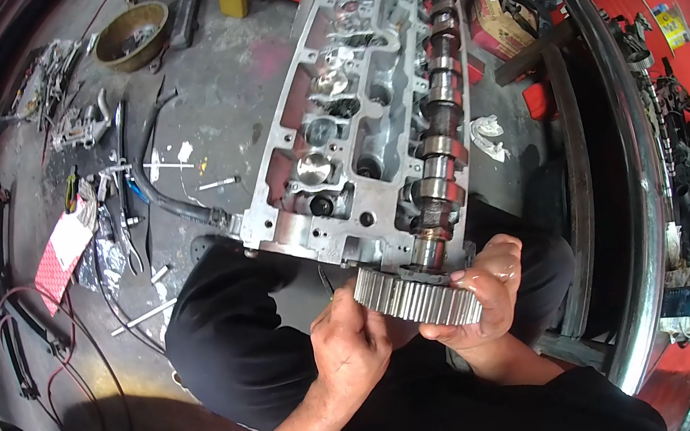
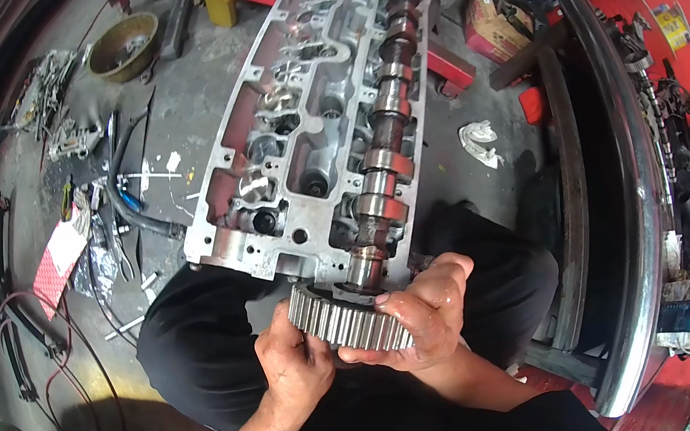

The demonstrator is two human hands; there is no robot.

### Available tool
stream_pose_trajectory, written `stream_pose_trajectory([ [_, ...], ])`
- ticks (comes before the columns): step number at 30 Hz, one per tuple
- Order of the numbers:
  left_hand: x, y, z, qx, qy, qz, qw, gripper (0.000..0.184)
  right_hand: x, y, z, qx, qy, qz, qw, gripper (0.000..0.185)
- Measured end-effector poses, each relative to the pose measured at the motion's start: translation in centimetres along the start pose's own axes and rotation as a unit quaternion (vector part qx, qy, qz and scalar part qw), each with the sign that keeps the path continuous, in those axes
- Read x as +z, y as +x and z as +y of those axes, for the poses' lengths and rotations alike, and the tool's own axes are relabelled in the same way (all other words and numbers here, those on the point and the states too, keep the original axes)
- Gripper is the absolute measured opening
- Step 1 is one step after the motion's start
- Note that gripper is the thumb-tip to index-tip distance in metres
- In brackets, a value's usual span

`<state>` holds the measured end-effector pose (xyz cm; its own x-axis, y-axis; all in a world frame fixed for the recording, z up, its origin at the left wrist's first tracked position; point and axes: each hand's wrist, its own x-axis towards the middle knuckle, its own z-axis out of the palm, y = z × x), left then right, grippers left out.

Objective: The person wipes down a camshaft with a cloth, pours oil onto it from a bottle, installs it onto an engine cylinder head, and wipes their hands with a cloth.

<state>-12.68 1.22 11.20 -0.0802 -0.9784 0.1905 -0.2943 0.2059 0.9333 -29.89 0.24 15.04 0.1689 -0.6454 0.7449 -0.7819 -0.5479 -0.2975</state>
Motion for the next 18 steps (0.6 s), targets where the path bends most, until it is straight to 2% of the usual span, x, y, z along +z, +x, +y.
stream_pose_trajectory([
  [6, -0.2, 0.1, 0.9, -0.06, -0.006, 0.006, 0.998, 0.025, 0.8, -0.5, 0.2, 0.02, 0.037, 0.037, 0.998, 0.066],
  [7, -0.2, 0.0, 0.7, -0.049, 0.018, 0.004, 0.999, 0.017, 0.9, -0.7, 0.4, 0.013, 0.048, 0.037, 0.998, 0.065],
  [8, 0.0, 0.0, 0.6, -0.043, 0.018, 0.004, 0.999, 0.017, 0.6, -0.3, 0.4, 0.01, 0.046, 0.042, 0.998, 0.065],
  [10, 0.2, 0.0, 0.5, -0.065, -0.022, 0.009, 0.998, 0.015, -0.2, 0.9, 0.4, 0.01, 0.087, -0.01, 0.996, 0.067],
  [12, 0.3, -0.4, 0.5, -0.08, -0.012, 0.003, 0.997, 0.011, -0.8, 1.6, 0.0, 0.046, 0.147, -0.031, 0.988, 0.083],
  [14, 1.0, -1.0, -0.6, -0.04, -0.017, 0.013, 0.999, 0.011, -0.5, 2.8, 0.0, 0.088, 0.184, 0.024, 0.979, 0.087],
  [15, 1.1, -1.0, -0.3, -0.051, -0.051, 0.017, 0.997, 0.009, -1.1, 3.5, 0.0, 0.061, 0.15, -0.03, 0.986, 0.088],
  [16, 1.0, -0.8, 0.0, -0.056, -0.057, 0.02, 0.997, 0.009, -1.7, 4.3, -0.9, 0.05, 0.086, -0.08, 0.992, 0.08],
  [18, 0.5, -0.1, 0.5, -0.021, -0.043, 0.034, 0.998, 0.007, -1.8, 3.7, -0.5, 0.025, 0.077, -0.12, 0.989, 0.067],
])
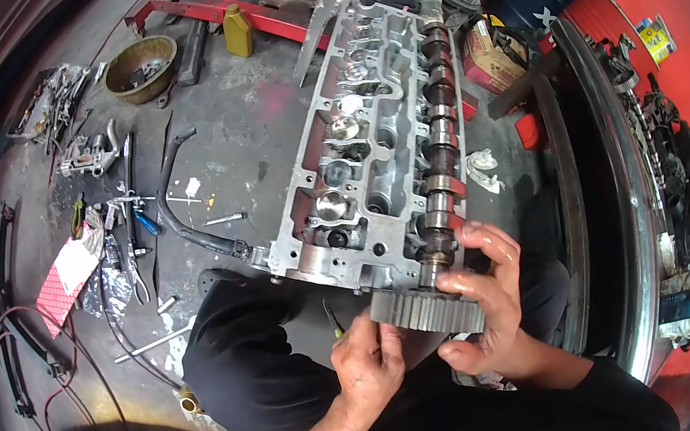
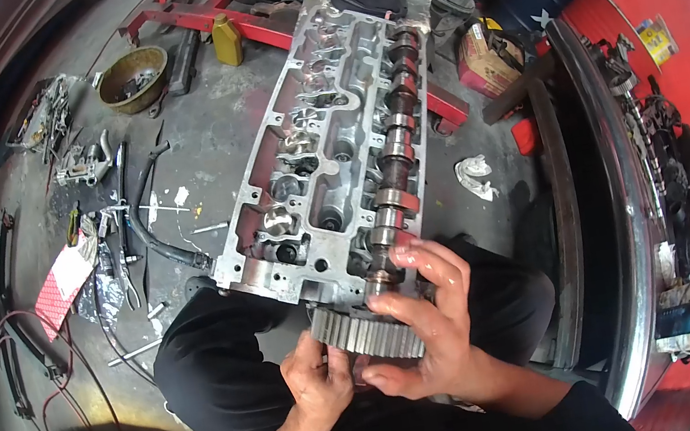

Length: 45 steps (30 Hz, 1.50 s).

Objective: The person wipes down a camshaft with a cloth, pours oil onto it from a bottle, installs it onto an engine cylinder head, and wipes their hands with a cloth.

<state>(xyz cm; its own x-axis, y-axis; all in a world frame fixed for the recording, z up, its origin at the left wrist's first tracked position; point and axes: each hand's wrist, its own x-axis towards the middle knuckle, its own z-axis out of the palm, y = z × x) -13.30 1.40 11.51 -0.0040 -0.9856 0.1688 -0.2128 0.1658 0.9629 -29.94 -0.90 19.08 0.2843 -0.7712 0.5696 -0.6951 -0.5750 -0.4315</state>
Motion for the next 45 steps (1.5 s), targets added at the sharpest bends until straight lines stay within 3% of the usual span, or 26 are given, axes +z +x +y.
stream_pose_trajectory([
  [2, -0.1, 0.3, 0.1, -0.026, -0.041, 0.005, 0.999, 0.005, 0.1, 0.3, -0.4, -0.001, -0.024, 0.013, 1.0, 0.051],
  [6, 0.2, -0.6, -1.4, -0.067, -0.106, -0.057, 0.99, 0.004, -0.4, 1.7, -1.6, -0.012, -0.113, -0.029, 0.993, 0.056],
  [12, 0.3, -1.0, -2.2, -0.122, -0.179, -0.081, 0.973, 0.008, 0.3, 1.2, -0.8, -0.025, -0.043, -0.012, 0.999, 0.06],
  [17, -0.1, -0.6, -2.3, -0.015, -0.067, -0.043, 0.997, 0.008, 0.7, 0.3, 0.1, -0.03, 0.034, 0.044, 0.998, 0.055],
  [24, -0.4, 0.4, -0.3, -0.017, -0.096, -0.026, 0.995, 0.009, 0.3, 0.6, -0.5, 0.011, 0.078, 0.038, 0.996, 0.055],
  [31, -0.4, -0.1, -1.5, 0.037, -0.054, -0.022, 0.998, 0.004, 0.6, -0.3, 0.7, -0.047, 0.08, 0.045, 0.995, 0.057],
  [36, -0.6, 0.2, -1.4, 0.063, -0.022, -0.01, 0.998, 0.004, 1.3, -0.8, 1.0, -0.051, 0.126, 0.106, 0.985, 0.057],
  [40, -1.2, 0.1, -0.3, 0.026, 0.0, -0.038, 0.999, 0.005, 1.0, -0.5, 0.6, -0.017, 0.146, 0.107, 0.983, 0.056],
  [45, -0.6, 0.1, -0.4, 0.056, 0.024, 0.004, 0.998, 0.012, 1.5, -1.0, 1.5, -0.021, 0.202, 0.148, 0.968, 0.057],
])
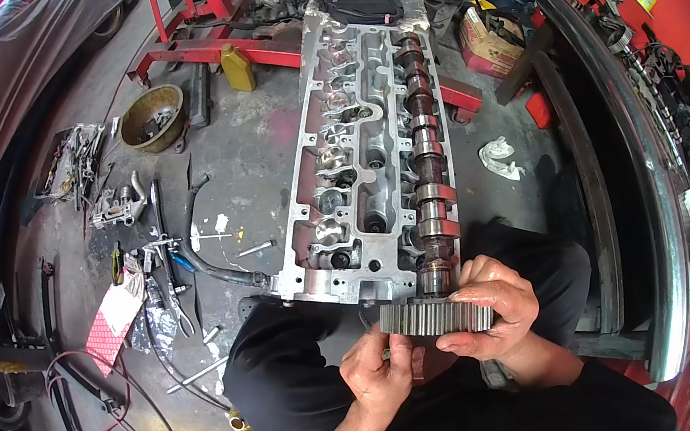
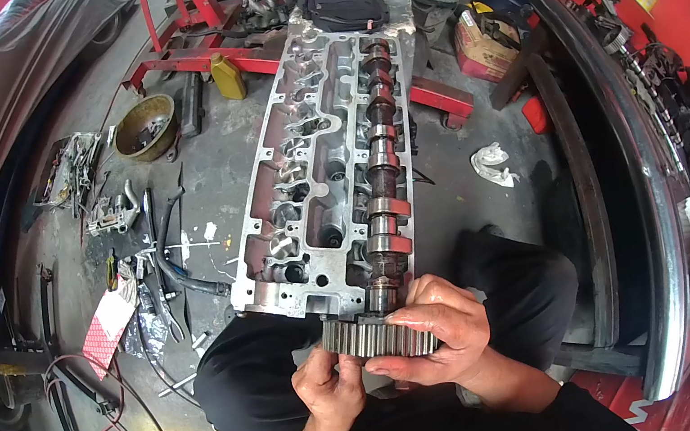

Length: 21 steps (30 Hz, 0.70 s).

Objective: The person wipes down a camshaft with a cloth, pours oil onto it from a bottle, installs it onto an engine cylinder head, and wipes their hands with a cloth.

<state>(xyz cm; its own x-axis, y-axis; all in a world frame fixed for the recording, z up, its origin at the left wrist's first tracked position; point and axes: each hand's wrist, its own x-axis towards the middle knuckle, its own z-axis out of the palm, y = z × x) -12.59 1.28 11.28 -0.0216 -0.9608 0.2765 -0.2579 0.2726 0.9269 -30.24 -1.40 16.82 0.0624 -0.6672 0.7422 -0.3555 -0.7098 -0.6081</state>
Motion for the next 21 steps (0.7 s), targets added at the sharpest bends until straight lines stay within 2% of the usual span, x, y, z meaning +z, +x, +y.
stream_pose_trajectory([
  [5, -0.3, -0.1, 0.3, -0.001, 0.026, -0.002, 1.0, 0.015, 0.2, -0.2, -0.1, 0.002, 0.015, 0.018, 1.0, 0.056],
  [8, 0.0, -0.1, 0.3, 0.039, 0.046, 0.036, 0.998, 0.017, 0.3, -0.5, 0.1, 0.005, 0.045, 0.051, 0.998, 0.05],
  [9, 0.1, 0.1, 0.5, 0.042, 0.055, 0.047, 0.997, 0.018, 0.3, -0.4, 0.0, 0.005, 0.032, 0.054, 0.998, 0.049],
  [10, 0.3, -0.4, 0.2, 0.005, 0.064, 0.044, 0.997, 0.018, 0.2, -0.1, -0.1, -0.014, -0.016, 0.041, 0.999, 0.049],
  [12, 0.7, -0.7, -0.2, -0.039, 0.064, 0.027, 0.997, 0.007, 0.4, 0.8, -0.6, -0.042, -0.106, -0.008, 0.993, 0.049],
  [13, 1.2, -1.2, -0.9, -0.093, -0.024, 0.016, 0.995, 0.013, 0.7, 1.4, -1.1, -0.065, -0.151, -0.042, 0.986, 0.048],
  [15, 1.9, -1.3, -0.7, -0.095, -0.066, 0.017, 0.993, 0.014, 0.6, 1.7, -1.0, -0.092, -0.183, -0.06, 0.977, 0.047],
  [18, 2.7, -1.2, -0.6, -0.144, -0.188, 0.02, 0.971, 0.015, 0.7, 0.6, -1.2, -0.062, -0.181, -0.016, 0.981, 0.042],
  [21, 3.2, -1.5, -1.3, -0.175, -0.258, 0.015, 0.95, 0.015, 0.9, -0.3, -1.2, -0.035, -0.19, 0.033, 0.981, 0.051],
])
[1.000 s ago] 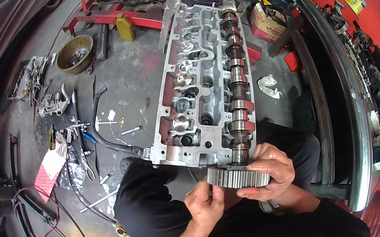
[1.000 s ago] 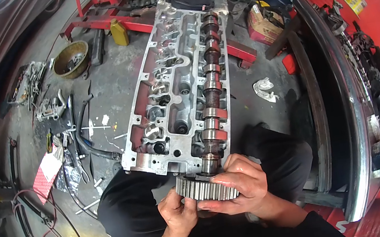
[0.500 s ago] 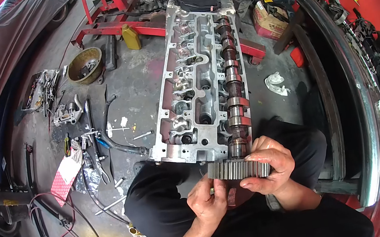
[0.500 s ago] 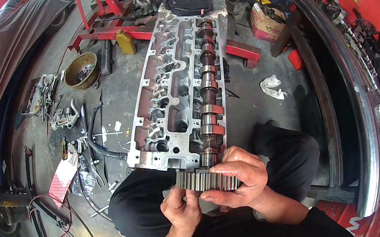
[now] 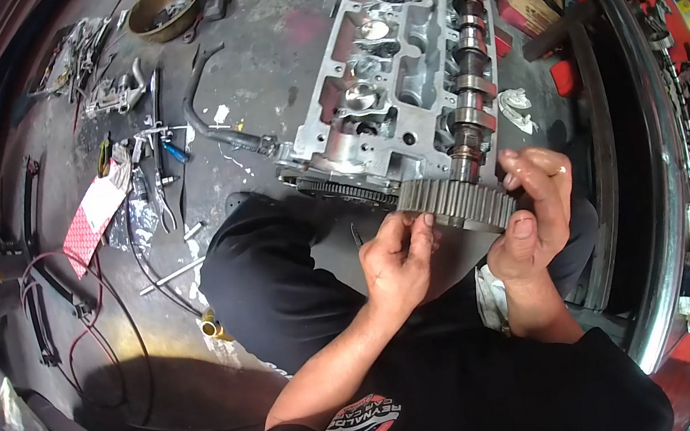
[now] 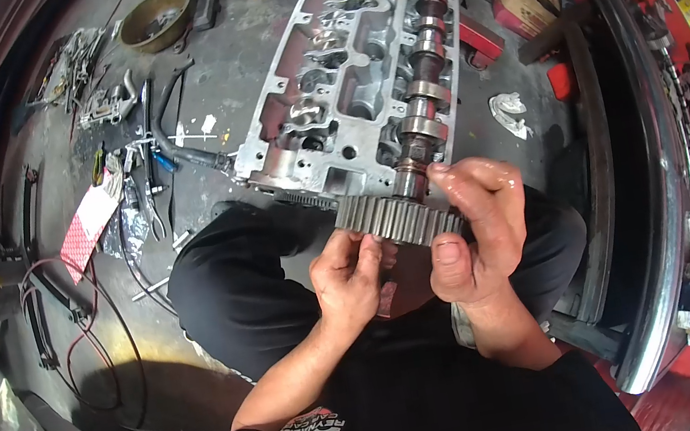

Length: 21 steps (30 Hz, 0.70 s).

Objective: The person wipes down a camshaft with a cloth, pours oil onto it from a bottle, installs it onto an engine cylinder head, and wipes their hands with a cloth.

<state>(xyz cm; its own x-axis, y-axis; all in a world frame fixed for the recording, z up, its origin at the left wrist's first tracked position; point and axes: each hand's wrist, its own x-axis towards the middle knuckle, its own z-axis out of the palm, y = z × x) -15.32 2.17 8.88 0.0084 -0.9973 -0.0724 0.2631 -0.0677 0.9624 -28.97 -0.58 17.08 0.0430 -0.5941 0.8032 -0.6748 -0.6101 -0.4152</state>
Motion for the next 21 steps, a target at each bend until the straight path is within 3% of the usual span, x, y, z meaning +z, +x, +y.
stream_pose_trajectory([
  [2, -0.4, 0.0, 0.2, -0.025, 0.004, -0.026, 0.999, 0.015, -0.3, -0.6, -0.1, 0.036, 0.009, -0.008, 0.999, 0.06],
  [6, -0.5, 0.3, -0.1, -0.017, 0.022, -0.036, 0.999, 0.014, 0.8, -0.9, 0.6, 0.003, -0.068, -0.02, 0.997, 0.073],
  [7, -0.6, 0.3, 0.0, -0.03, 0.041, -0.055, 0.997, 0.013, 1.1, -0.9, 0.3, 0.052, -0.032, -0.005, 0.998, 0.078],
  [10, -0.7, 0.4, -0.1, -0.052, 0.014, -0.059, 0.997, 0.013, 0.8, -0.9, 0.5, 0.072, -0.005, -0.007, 0.997, 0.087],
  [13, -0.9, 0.0, -1.0, -0.027, 0.016, -0.044, 0.999, 0.012, 0.4, -1.2, 0.1, 0.146, 0.052, 0.027, 0.988, 0.093],
  [15, -1.2, -0.4, -1.4, -0.016, 0.032, -0.043, 0.998, 0.029, -0.8, -1.9, 0.0, 0.158, 0.068, 0.024, 0.985, 0.075],
  [18, -1.8, -1.0, -0.5, -0.052, 0.049, -0.051, 0.996, 0.036, -4.4, -4.3, -1.2, 0.254, 0.017, -0.054, 0.966, 0.052],
  [19, -1.9, -1.3, -0.8, -0.051, 0.045, -0.05, 0.996, 0.036, -6.4, -5.3, -1.6, 0.326, 0.035, -0.122, 0.937, 0.043],
  [21, -2.1, -1.6, -1.5, -0.095, 0.038, -0.059, 0.993, 0.039, -8.6, -5.6, -4.5, 0.267, -0.11, -0.294, 0.911, 0.038],
])
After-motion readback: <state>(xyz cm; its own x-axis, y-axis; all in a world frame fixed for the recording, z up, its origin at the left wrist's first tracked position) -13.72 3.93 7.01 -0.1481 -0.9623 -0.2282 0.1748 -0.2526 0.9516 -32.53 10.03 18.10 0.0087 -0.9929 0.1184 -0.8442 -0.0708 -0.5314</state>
